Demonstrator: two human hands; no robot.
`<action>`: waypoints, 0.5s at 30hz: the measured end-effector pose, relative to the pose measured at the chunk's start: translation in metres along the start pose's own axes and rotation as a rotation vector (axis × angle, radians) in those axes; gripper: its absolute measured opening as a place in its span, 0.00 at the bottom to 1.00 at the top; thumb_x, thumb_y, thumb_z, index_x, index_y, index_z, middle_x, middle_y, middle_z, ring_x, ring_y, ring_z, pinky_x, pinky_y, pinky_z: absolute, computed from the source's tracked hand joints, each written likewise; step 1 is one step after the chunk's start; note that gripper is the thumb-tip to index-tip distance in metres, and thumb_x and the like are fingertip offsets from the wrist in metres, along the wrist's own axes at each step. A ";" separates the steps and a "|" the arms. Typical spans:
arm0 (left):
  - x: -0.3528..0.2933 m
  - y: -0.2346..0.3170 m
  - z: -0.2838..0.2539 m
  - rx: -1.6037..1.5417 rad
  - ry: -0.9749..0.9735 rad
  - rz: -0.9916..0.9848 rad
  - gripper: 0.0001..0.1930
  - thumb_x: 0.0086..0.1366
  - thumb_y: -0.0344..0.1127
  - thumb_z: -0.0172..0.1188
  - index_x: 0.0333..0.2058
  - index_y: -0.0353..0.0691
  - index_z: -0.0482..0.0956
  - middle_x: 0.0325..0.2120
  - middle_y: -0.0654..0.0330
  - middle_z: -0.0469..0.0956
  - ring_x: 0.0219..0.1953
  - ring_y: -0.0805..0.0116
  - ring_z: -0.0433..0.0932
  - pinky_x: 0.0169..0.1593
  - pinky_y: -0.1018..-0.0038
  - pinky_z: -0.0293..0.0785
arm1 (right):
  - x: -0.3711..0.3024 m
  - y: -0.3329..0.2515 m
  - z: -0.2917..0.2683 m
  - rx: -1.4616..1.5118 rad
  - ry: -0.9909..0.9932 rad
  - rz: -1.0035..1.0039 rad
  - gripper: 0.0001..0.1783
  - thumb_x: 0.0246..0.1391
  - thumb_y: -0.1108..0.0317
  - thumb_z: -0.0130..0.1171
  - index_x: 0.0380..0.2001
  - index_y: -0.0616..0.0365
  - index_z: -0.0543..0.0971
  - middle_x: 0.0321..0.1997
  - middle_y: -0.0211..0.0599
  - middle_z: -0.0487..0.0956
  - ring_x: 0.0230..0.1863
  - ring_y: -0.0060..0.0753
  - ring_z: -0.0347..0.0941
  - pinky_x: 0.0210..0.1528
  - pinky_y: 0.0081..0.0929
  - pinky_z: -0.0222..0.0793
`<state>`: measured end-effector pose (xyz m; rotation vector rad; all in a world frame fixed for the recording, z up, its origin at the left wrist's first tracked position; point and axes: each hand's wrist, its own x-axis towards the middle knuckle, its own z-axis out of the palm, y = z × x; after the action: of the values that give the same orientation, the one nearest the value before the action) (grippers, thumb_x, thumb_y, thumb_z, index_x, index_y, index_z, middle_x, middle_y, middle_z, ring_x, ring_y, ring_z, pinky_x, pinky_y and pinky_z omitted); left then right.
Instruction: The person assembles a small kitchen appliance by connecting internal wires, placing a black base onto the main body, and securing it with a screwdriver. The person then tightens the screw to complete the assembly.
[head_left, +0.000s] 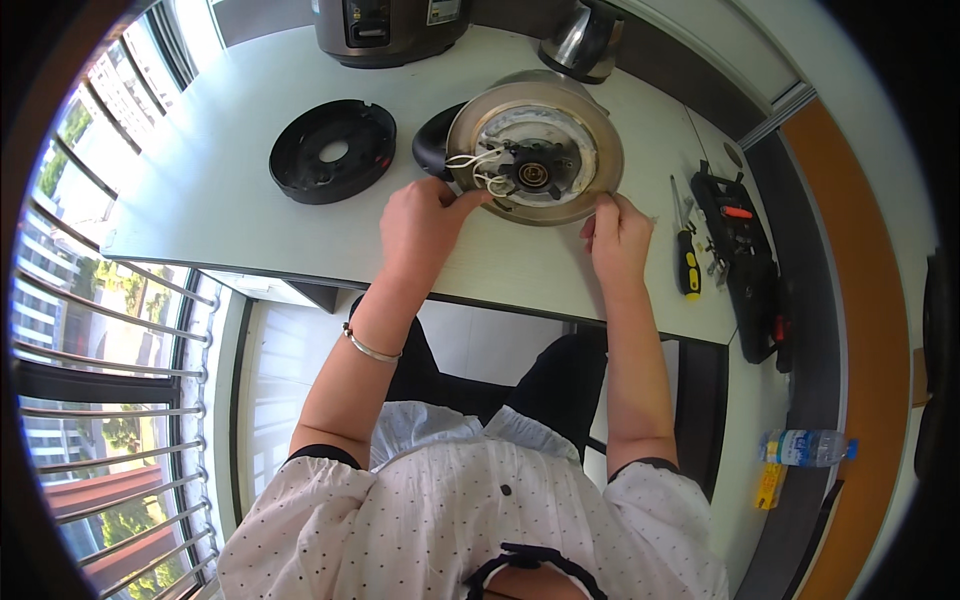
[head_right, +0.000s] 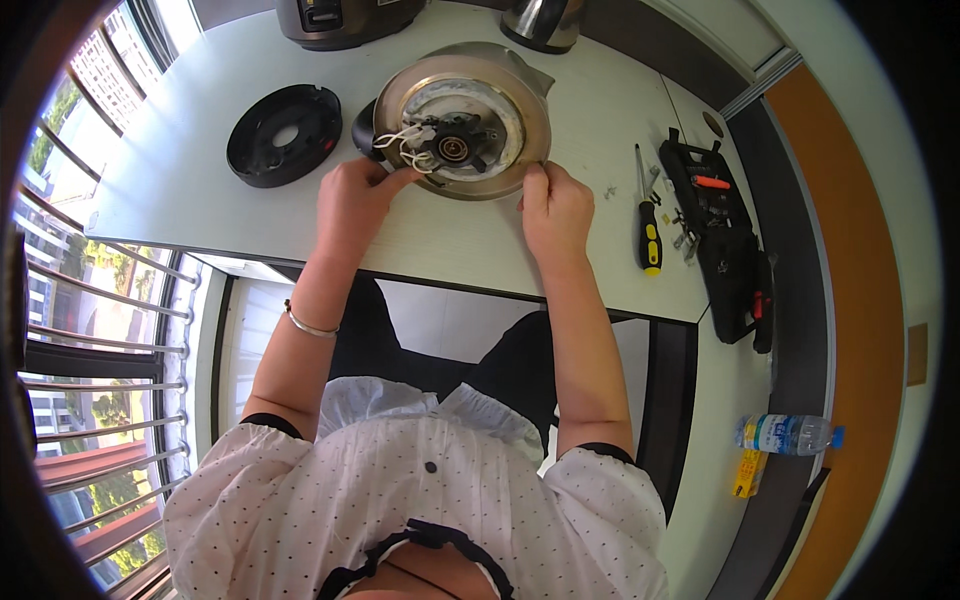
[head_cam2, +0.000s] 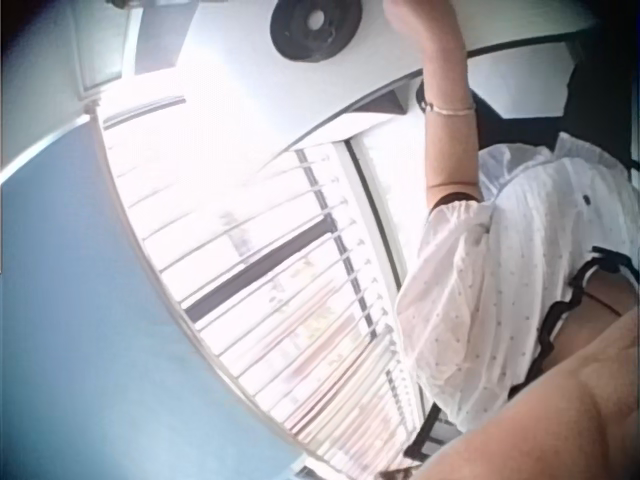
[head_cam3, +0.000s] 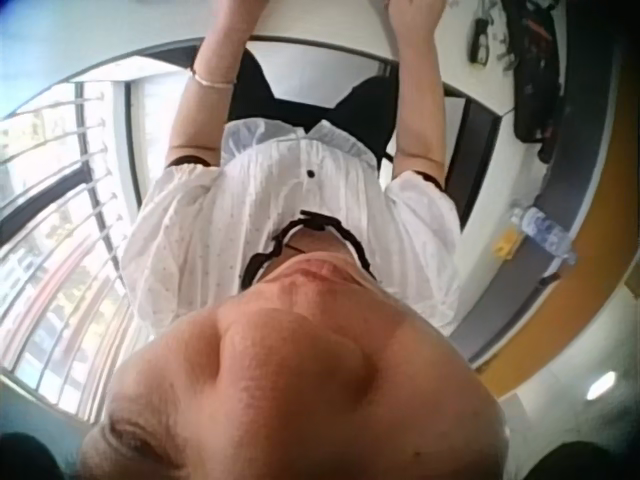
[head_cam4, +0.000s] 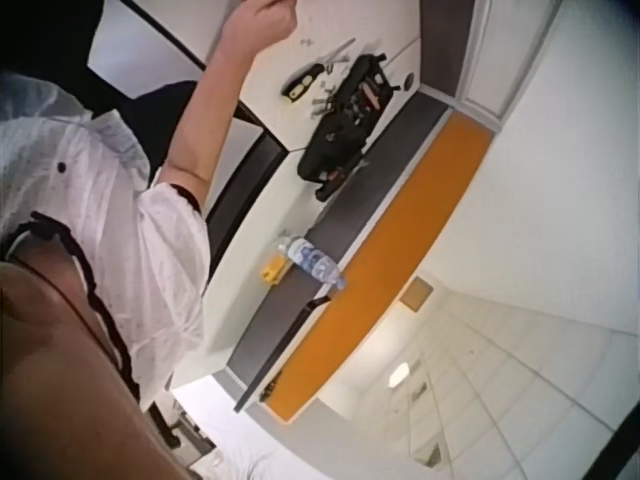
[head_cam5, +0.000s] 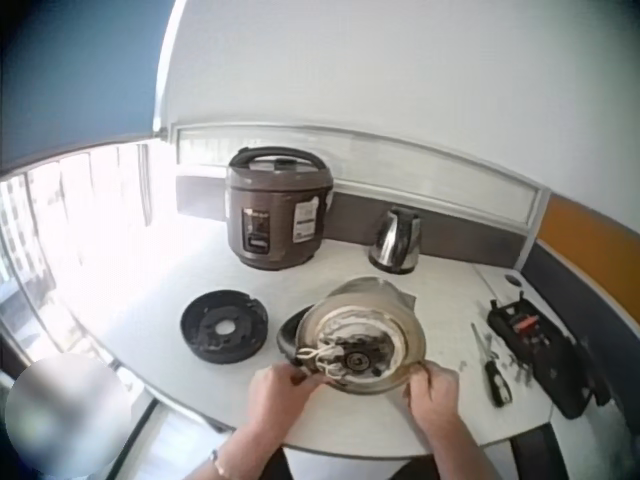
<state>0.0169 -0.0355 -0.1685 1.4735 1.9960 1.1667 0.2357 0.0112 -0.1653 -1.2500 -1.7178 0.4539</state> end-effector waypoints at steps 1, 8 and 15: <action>0.000 0.000 0.001 0.014 0.009 0.006 0.24 0.48 0.53 0.70 0.20 0.32 0.80 0.15 0.53 0.76 0.20 0.57 0.76 0.28 0.67 0.71 | 0.000 0.001 -0.001 -0.011 -0.007 -0.018 0.20 0.58 0.62 0.45 0.21 0.68 0.76 0.11 0.35 0.72 0.10 0.23 0.66 0.14 0.23 0.61; -0.010 -0.003 -0.011 0.076 0.028 0.077 0.24 0.44 0.54 0.71 0.21 0.33 0.80 0.17 0.54 0.77 0.23 0.57 0.77 0.31 0.67 0.72 | -0.001 0.005 0.000 -0.091 0.021 -0.054 0.18 0.52 0.60 0.48 0.18 0.63 0.76 0.14 0.48 0.72 0.18 0.50 0.70 0.24 0.40 0.66; -0.006 -0.003 -0.019 0.178 0.048 0.092 0.26 0.45 0.56 0.70 0.23 0.34 0.80 0.19 0.54 0.78 0.25 0.56 0.78 0.32 0.67 0.72 | -0.001 -0.001 -0.001 -0.075 0.031 -0.079 0.18 0.50 0.60 0.49 0.17 0.64 0.76 0.15 0.49 0.72 0.18 0.53 0.70 0.25 0.42 0.66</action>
<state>0.0037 -0.0489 -0.1612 1.6548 2.1322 1.0946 0.2363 0.0095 -0.1639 -1.2307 -1.7648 0.3248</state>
